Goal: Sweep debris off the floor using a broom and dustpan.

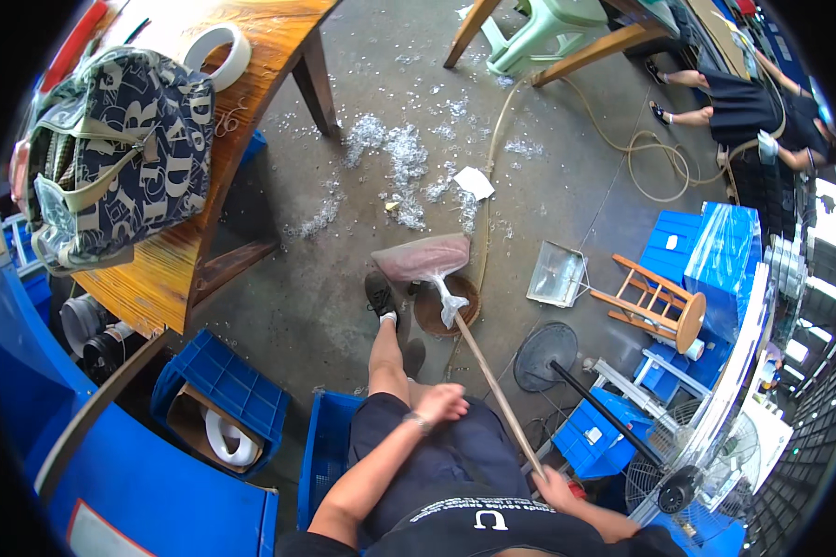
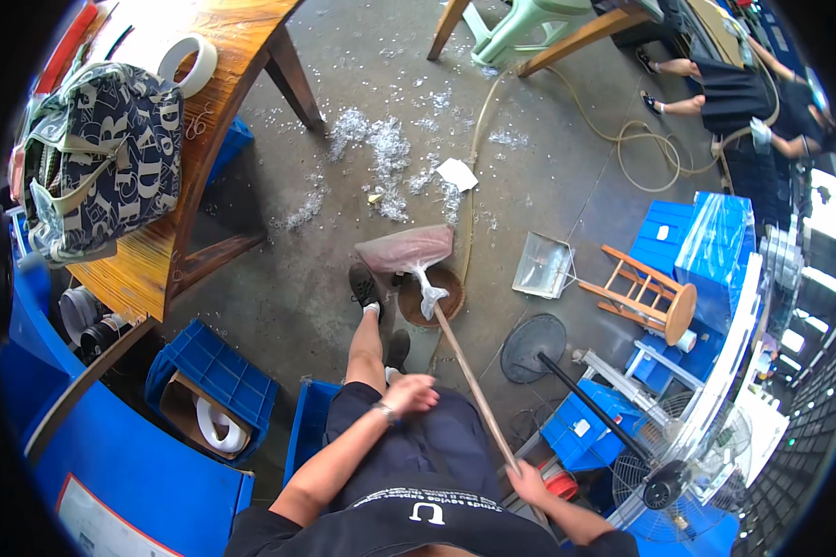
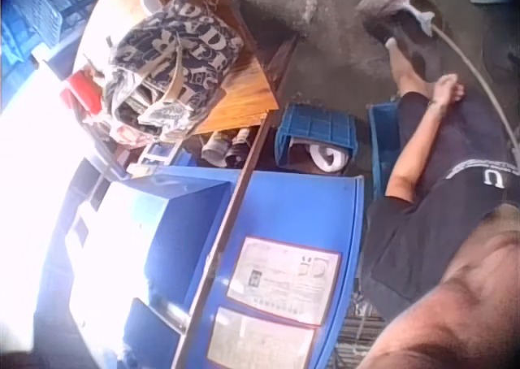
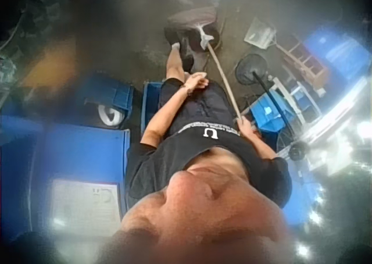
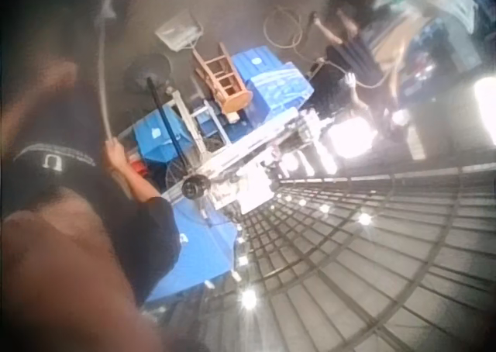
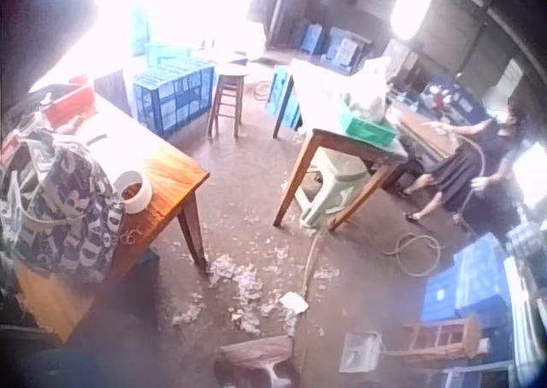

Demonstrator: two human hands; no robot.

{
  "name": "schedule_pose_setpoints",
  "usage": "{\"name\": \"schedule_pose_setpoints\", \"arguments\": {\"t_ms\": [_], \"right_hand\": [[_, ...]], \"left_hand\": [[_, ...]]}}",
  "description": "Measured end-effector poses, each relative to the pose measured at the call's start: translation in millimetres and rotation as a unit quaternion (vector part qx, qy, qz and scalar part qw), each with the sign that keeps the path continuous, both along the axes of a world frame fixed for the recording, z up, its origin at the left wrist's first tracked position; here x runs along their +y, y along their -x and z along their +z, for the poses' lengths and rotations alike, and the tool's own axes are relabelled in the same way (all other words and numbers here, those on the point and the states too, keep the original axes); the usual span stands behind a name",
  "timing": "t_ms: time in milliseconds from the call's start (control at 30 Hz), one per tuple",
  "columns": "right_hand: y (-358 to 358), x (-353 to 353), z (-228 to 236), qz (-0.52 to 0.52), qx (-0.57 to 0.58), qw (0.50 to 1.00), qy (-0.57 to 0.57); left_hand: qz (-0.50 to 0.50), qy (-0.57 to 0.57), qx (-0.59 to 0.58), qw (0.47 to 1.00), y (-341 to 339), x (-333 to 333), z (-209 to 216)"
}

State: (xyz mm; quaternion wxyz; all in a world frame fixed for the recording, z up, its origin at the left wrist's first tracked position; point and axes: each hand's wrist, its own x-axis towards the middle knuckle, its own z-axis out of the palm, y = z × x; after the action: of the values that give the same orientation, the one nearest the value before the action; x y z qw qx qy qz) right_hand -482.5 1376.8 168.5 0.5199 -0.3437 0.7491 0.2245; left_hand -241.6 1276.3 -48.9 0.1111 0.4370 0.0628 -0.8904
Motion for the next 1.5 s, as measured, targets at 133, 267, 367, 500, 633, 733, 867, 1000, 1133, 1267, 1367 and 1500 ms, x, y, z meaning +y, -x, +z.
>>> {"name": "schedule_pose_setpoints", "arguments": {"t_ms": [133, 267, 367, 500, 633, 733, 867, 1000, 1133, 1267, 1367, 1500], "right_hand": [[-34, -2, -88, -0.01, -0.049, 0.989, 0.141], [-79, -123, -176, -0.065, -0.111, 0.966, 0.224], [-90, -153, -135, -0.141, -0.137, 0.969, 0.147], [-31, -12, -106, -0.07, -0.109, 0.955, 0.269], [-4, 165, -11, -0.066, -0.015, 0.975, 0.214], [-16, 251, 27, -0.092, 0.053, 0.992, 0.073], [-38, 264, -9, -0.084, 0.085, 0.992, 0.03], [-65, 215, -24, -0.127, 0.053, 0.99, 0.018], [-99, 168, -66, -0.101, 0.034, 0.988, 0.116], [-69, 47, -88, -0.046, 0.053, 0.981, 0.18], [-47, -60, -114, 0.023, 0.065, 0.967, 0.247], [-49, -131, -117, -0.01, 0.034, 0.965, 0.262]], "left_hand": [[0.173, 0.043, -0.26, 0.949, -77, 0, -2], [0.122, 0.037, -0.342, 0.931, -92, -15, 24], [0.089, 0.147, -0.241, 0.955, -94, -10, 49], [0.01, 0.195, -0.257, 0.947, -89, 2, 63], [-0.103, 0.177, -0.175, 0.963, -46, 27, 74], [-0.198, 0.171, -0.1, 0.96, -22, 56, 66], [-0.325, 0.233, -0.047, 0.916, -3, 59, 74], [-0.18, 0.236, -0.113, 0.948, -50, 42, 61], [-0.108, 0.137, -0.198, 0.965, -112, 9, 54], [-0.055, 0.122, -0.292, 0.947, -156, -33, 64], [-0.026, 0.131, -0.31, 0.941, -161, -58, 66], [-0.023, 0.189, -0.242, 0.951, -157, -85, 70]]}}
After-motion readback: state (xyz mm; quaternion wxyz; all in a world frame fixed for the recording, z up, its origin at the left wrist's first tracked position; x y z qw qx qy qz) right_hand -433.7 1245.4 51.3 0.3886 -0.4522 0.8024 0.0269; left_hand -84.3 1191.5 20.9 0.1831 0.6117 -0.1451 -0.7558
